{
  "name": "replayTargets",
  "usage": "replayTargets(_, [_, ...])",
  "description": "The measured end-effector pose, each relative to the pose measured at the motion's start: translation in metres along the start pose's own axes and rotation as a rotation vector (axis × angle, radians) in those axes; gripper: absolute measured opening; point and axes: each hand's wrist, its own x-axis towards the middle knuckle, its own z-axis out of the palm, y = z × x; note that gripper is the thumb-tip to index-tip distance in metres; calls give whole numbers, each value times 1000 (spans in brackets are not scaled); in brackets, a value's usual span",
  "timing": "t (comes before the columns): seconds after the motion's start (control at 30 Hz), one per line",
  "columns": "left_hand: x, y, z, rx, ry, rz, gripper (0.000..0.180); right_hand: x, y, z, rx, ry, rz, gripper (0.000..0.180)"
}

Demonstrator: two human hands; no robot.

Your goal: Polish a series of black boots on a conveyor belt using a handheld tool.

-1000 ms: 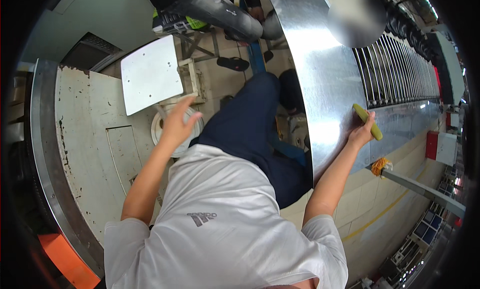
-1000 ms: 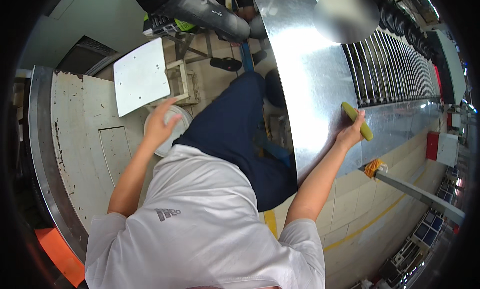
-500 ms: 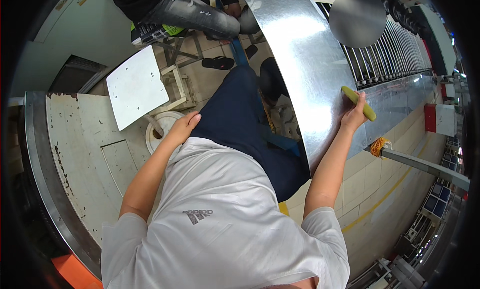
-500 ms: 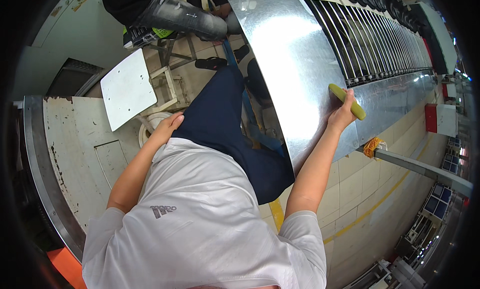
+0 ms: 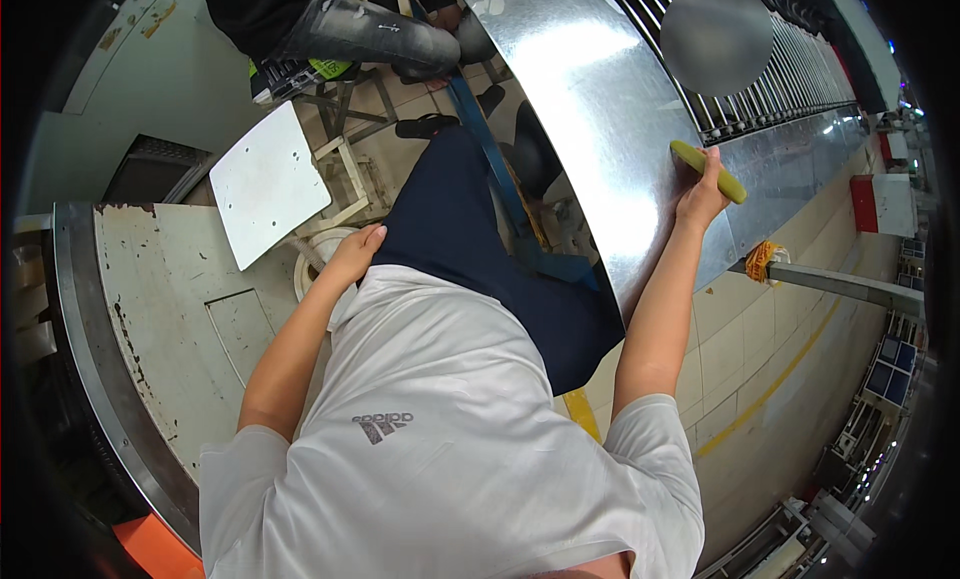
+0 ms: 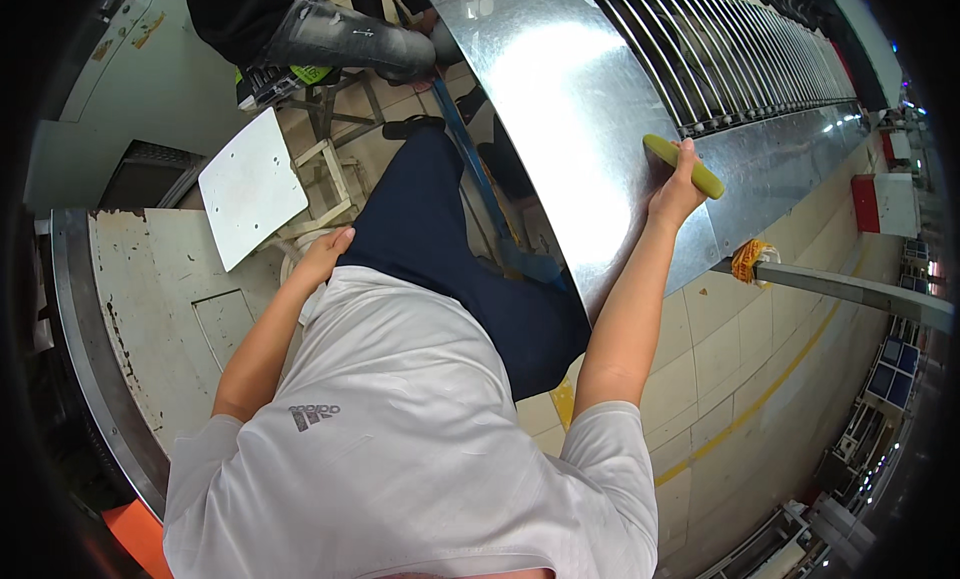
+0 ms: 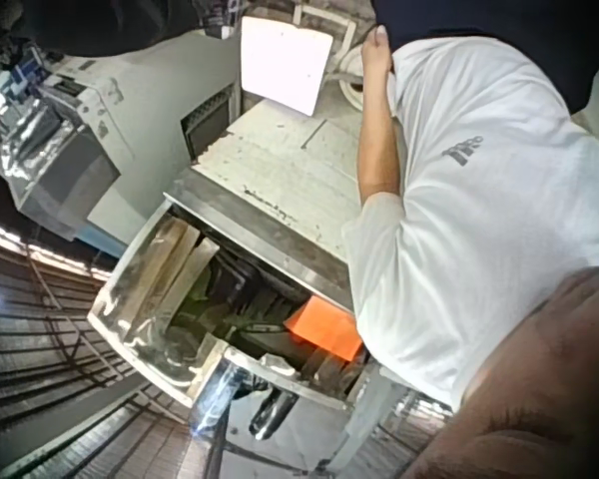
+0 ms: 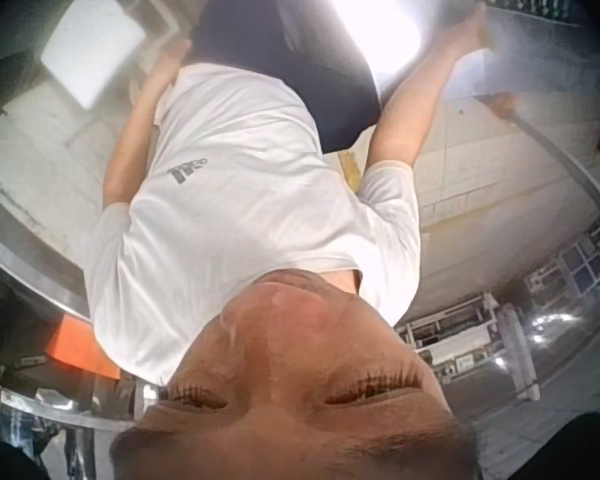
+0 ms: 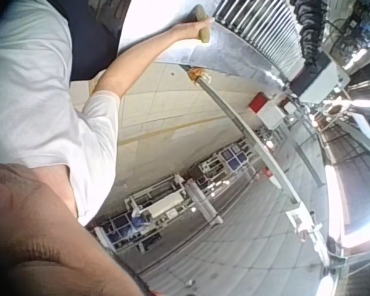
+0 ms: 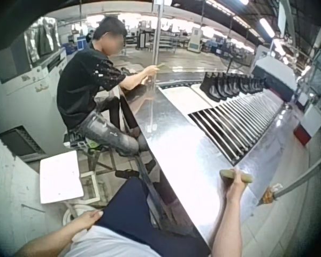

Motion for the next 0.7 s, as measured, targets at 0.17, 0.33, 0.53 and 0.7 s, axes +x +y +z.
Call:
replayTargets(0.17, [1, 9, -9, -47, -63, -114, 54, 3, 1, 0, 22, -12, -5, 23])
replayTargets(0.33, [-16, 29, -10, -128, -32, -140, 57, 3, 3, 0, 27, 22, -20, 25])
replayTargets(0.53, [-12, 1, -21, -312, -9, -225, 67, 2, 3, 8, -5, 64, 24, 31])
replayTargets(0.7, [-18, 50, -17, -298, 72, -429, 74, -2, 6, 3, -19, 50, -46, 33])
